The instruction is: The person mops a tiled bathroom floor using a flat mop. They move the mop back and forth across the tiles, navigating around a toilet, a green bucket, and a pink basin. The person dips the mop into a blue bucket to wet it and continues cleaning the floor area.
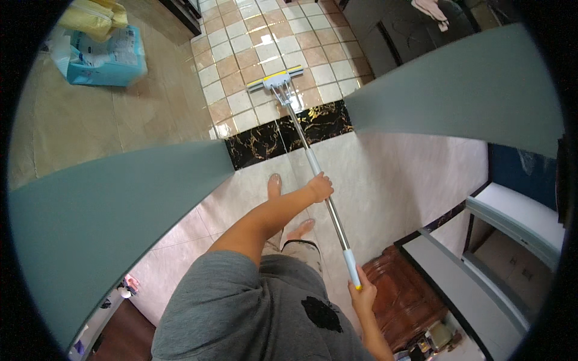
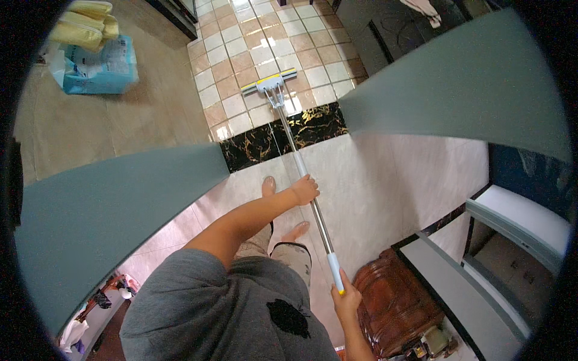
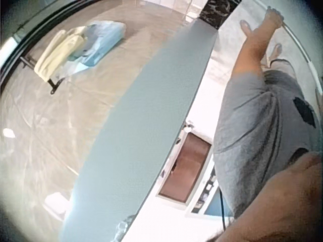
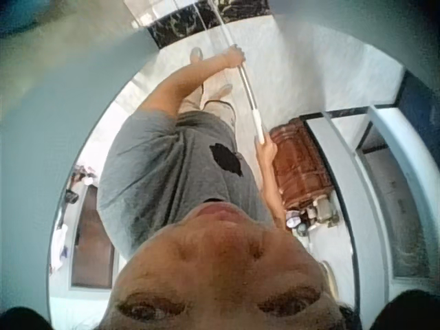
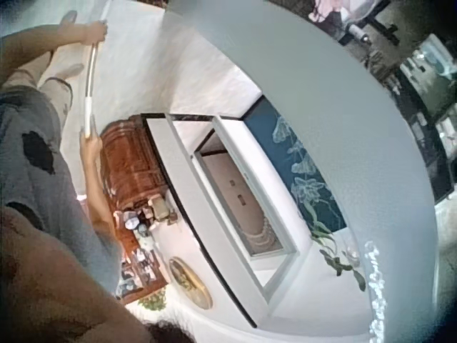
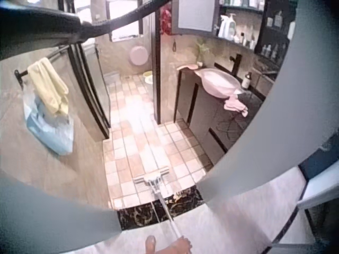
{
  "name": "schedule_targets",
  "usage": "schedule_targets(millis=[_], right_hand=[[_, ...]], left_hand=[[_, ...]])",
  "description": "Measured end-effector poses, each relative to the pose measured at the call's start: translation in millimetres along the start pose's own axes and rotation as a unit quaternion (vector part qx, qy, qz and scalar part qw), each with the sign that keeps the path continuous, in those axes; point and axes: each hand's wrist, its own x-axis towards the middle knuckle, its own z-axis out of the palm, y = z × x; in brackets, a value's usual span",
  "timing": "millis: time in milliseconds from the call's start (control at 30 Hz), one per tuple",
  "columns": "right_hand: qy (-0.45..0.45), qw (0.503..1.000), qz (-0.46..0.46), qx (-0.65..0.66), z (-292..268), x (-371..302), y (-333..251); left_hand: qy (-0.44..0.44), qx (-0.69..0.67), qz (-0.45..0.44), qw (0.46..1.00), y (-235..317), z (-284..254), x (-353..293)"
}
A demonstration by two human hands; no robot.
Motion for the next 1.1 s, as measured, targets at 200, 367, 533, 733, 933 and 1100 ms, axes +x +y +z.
schedule_targets(millis=[200,367,533,733,933,1100], right_hand=[[0.008,0.993,0.015,0.117,35,106,-76],[-0.11,0.917,0.179,0.34,22,193,-171],[-0.148,0.874,0.18,0.426,16,275,-237],[-0.208,0.826,0.188,0.489,-12,386,-322],[-0.25,0.804,0.188,0.505,-50,471,-389],[-0.273,0.821,0.188,0.465,-70,526,-418]], left_hand=[[0.126,-0.075,-0.038,0.988,-49,-87,-36],[0.234,-0.138,-0.08,0.959,-77,-139,-54],[0.236,-0.109,-0.147,0.954,-153,-174,-35],[0.233,-0.143,-0.22,0.937,-270,-224,2],[0.251,-0.148,-0.235,0.927,-343,-305,22],[0.25,-0.171,-0.241,0.922,-389,-338,45]])
